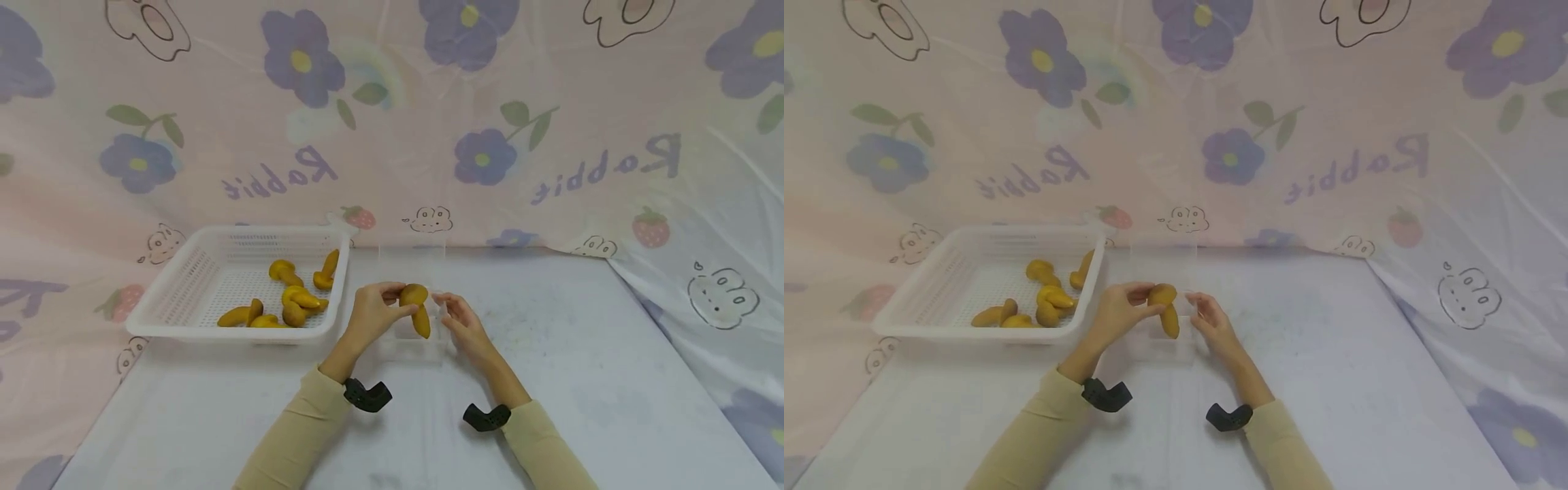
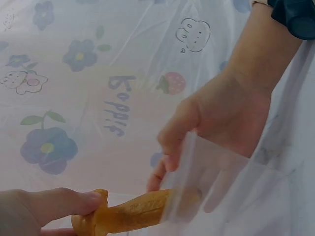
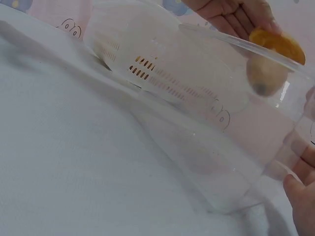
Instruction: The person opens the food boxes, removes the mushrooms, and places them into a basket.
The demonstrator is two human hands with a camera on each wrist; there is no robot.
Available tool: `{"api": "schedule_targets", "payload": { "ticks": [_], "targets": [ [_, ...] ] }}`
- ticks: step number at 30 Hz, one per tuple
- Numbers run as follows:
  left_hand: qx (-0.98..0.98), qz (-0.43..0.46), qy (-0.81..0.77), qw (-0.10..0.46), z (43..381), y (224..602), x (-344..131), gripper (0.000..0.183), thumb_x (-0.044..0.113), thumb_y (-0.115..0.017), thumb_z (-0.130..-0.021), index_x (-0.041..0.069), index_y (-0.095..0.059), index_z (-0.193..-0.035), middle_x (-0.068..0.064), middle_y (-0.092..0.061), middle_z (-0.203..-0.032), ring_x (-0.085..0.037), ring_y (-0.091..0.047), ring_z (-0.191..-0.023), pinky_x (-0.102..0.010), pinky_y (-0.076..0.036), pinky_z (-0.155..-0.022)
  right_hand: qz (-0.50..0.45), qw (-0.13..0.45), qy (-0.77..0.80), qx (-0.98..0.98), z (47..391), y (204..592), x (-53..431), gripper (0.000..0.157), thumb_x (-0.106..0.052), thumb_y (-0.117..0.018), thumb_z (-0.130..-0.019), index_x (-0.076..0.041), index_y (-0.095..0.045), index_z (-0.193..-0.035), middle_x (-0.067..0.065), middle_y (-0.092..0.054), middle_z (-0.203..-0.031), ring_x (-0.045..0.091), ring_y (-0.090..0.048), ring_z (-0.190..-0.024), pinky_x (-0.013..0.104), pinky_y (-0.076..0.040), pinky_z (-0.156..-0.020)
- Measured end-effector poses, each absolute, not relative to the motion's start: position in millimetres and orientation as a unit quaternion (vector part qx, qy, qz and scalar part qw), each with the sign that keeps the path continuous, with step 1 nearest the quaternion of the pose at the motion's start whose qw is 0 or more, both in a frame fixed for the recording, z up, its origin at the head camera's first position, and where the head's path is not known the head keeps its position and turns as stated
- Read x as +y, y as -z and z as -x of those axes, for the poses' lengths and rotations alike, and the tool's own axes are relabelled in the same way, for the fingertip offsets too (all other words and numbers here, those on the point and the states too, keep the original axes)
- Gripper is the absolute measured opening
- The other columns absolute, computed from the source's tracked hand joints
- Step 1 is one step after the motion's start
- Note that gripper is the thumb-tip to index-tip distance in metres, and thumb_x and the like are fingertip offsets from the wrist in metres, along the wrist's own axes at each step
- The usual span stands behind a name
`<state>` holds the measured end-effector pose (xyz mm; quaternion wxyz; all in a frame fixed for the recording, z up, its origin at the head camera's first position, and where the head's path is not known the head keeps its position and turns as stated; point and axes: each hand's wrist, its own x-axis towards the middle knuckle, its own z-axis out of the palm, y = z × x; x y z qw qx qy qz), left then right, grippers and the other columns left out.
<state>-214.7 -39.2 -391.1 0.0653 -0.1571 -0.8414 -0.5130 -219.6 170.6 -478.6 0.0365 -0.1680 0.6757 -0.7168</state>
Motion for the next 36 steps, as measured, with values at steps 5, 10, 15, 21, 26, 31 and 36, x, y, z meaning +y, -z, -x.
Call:
{"api": "schedule_targets", "payload": {
  "ticks": [5,10,15,21,26,31,36],
  "targets": [
    [-0.837,0.159,0.517,0.086,210.8,377.4,-44.8,0.044,0.015,-0.081,-0.076,-0.007,-0.068,-0.112,-0.022,-0.073,-0.107,-0.031,-0.073,-0.096,-0.035,-0.061,-0.083,0.170,0.034,0.714,0.679,218.5,479.6,171.4,0.038,-0.002,-0.043,-0.099,0.003,-0.035,-0.136,0.014,-0.041,-0.145,0.004,-0.037,-0.137,0.049,-0.018,-0.125],
    [-0.834,0.151,0.525,0.083,210.5,368.0,-50.0,0.046,0.016,-0.080,-0.077,-0.006,-0.067,-0.115,-0.023,-0.071,-0.111,-0.031,-0.072,-0.099,-0.036,-0.061,-0.085,0.166,0.028,0.712,0.681,219.7,481.8,171.7,0.044,-0.004,-0.046,-0.098,0.008,-0.031,-0.137,0.010,-0.044,-0.142,-0.006,-0.040,-0.130,0.012,-0.033,-0.111],
    [-0.832,0.149,0.528,0.079,210.6,359.7,-56.6,0.046,0.016,-0.080,-0.078,-0.005,-0.066,-0.117,-0.022,-0.071,-0.113,-0.031,-0.071,-0.101,-0.034,-0.060,-0.087,0.193,0.018,0.725,0.661,222.1,485.9,170.1,0.042,0.000,-0.045,-0.098,0.011,-0.030,-0.135,-0.003,-0.048,-0.135,-0.002,-0.042,-0.128,0.007,-0.036,-0.105],
    [-0.826,0.135,0.540,0.089,212.1,349.0,-69.2,0.046,0.017,-0.080,-0.078,-0.004,-0.067,-0.116,-0.022,-0.071,-0.113,-0.031,-0.072,-0.101,-0.033,-0.060,-0.086,0.217,0.010,0.735,0.643,221.3,484.8,170.6,0.038,0.008,-0.041,-0.095,0.009,-0.033,-0.133,-0.007,-0.050,-0.134,0.001,-0.043,-0.130,0.008,-0.038,-0.105],
    [-0.822,0.126,0.547,0.096,212.5,340.6,-82.6,0.047,0.018,-0.080,-0.078,-0.004,-0.066,-0.117,-0.023,-0.070,-0.113,-0.032,-0.072,-0.101,-0.030,-0.061,-0.085,0.215,0.014,0.732,0.647,221.0,483.1,171.1,0.039,0.007,-0.041,-0.096,0.007,-0.033,-0.134,-0.008,-0.049,-0.134,-0.003,-0.042,-0.130,0.007,-0.038,-0.105],
    [-0.821,0.115,0.549,0.106,213.1,333.6,-98.9,0.048,0.017,-0.079,-0.080,-0.004,-0.065,-0.120,-0.023,-0.069,-0.117,-0.033,-0.070,-0.104,-0.025,-0.060,-0.085,0.209,0.017,0.731,0.649,222.5,482.9,171.2,0.040,0.005,-0.041,-0.096,0.009,-0.031,-0.135,-0.011,-0.048,-0.134,-0.005,-0.042,-0.130,0.007,-0.039,-0.104],
    [-0.815,0.081,0.567,0.090,213.1,330.4,-117.9,0.051,0.017,-0.077,-0.082,-0.003,-0.061,-0.126,-0.024,-0.066,-0.123,-0.033,-0.067,-0.110,-0.018,-0.058,-0.085,0.209,0.021,0.731,0.649,222.4,484.8,171.3,0.041,0.004,-0.041,-0.097,0.010,-0.029,-0.136,-0.009,-0.047,-0.136,-0.002,-0.040,-0.131,0.009,-0.038,-0.106]
  ]
}}
